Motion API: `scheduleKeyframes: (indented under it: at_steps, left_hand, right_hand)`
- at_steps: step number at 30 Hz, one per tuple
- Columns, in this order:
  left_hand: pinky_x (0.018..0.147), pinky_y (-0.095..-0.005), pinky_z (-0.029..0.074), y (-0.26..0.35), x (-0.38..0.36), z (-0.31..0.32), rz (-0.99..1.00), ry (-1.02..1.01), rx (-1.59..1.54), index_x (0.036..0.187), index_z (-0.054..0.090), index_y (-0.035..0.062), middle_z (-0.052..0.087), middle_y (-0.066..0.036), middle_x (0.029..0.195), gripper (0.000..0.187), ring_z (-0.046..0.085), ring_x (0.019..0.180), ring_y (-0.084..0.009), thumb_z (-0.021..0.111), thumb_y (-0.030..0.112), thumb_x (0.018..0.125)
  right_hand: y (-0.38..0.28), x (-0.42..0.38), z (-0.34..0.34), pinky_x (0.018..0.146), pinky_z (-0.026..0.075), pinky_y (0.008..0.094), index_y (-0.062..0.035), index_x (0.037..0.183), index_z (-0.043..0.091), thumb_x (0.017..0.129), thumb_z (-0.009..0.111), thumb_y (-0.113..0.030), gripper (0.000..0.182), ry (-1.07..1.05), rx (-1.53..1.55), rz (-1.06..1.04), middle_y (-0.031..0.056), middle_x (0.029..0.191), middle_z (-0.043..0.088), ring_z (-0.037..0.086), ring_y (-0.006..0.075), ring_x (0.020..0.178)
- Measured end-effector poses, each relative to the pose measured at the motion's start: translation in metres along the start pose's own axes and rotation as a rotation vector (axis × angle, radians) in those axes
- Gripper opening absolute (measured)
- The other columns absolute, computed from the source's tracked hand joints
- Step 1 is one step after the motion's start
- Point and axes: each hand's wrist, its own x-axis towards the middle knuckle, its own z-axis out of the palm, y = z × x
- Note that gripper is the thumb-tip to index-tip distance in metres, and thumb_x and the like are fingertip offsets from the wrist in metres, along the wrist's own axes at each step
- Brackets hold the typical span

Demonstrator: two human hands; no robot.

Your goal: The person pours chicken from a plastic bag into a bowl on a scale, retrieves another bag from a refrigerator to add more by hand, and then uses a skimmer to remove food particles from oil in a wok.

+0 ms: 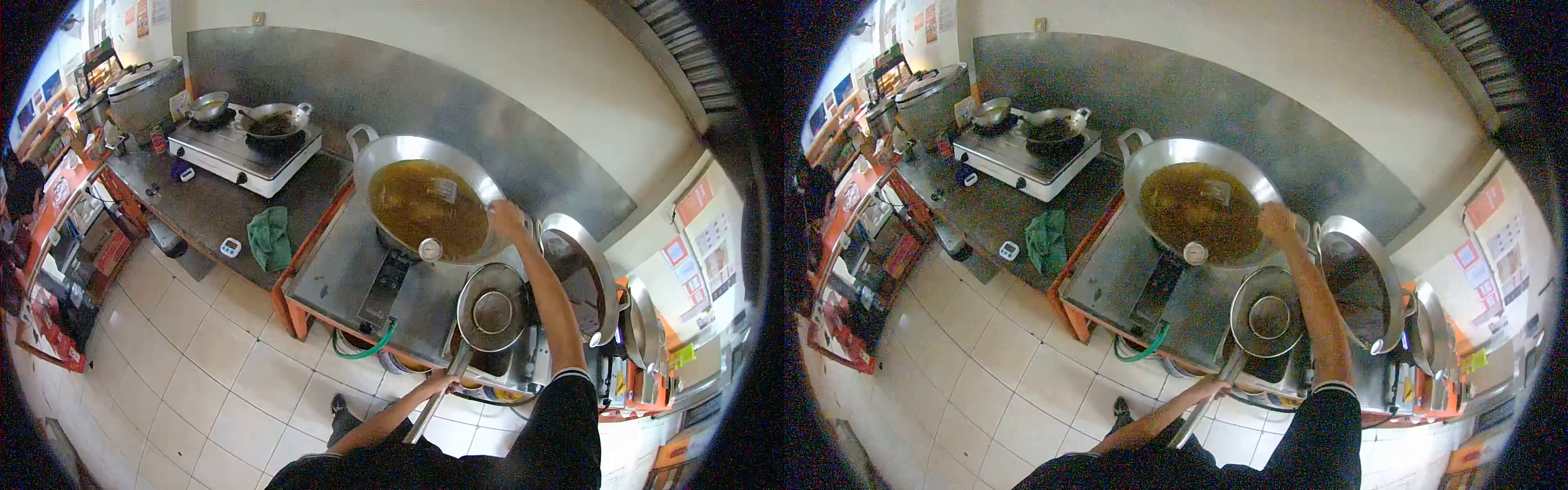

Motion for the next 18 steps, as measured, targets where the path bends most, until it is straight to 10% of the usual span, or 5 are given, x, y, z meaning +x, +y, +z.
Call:
scheduleKeyframes:
  at_steps: [9,18]
  left_hand:
    - [0.057,-0.0227,0.047,-0.005,0.005,-0.005,-0.026,-0.035,-0.025,0.098,0.060,0.0028,0.063,-0.005,0.079,0.033,0.060,0.068,-0.0127,0.062,0.028,0.077]
    - [0.049,-0.0241,0.043,0.002,-0.002,-0.003,0.006,-0.037,0.053,0.088,0.060,0.0006,0.061,-0.006,0.073,0.031,0.055,0.059,-0.0118,0.058,0.030,0.077]
  right_hand:
    - [0.058,0.020,0.133,0.061,0.048,0.0388,-0.0062,0.076,0.067,0.075,0.058,-0.031,0.026,-0.056,0.261,-0.065,0.0112,0.070,0.064,0.060,0.0261,0.061]
    - [-0.001,0.028,0.077,0.062,0.046,0.0350,-0.0062,0.079,0.067,0.070,0.063,-0.030,0.025,-0.244,0.484,-0.080,0.0119,0.067,0.062,0.059,0.0223,0.062]
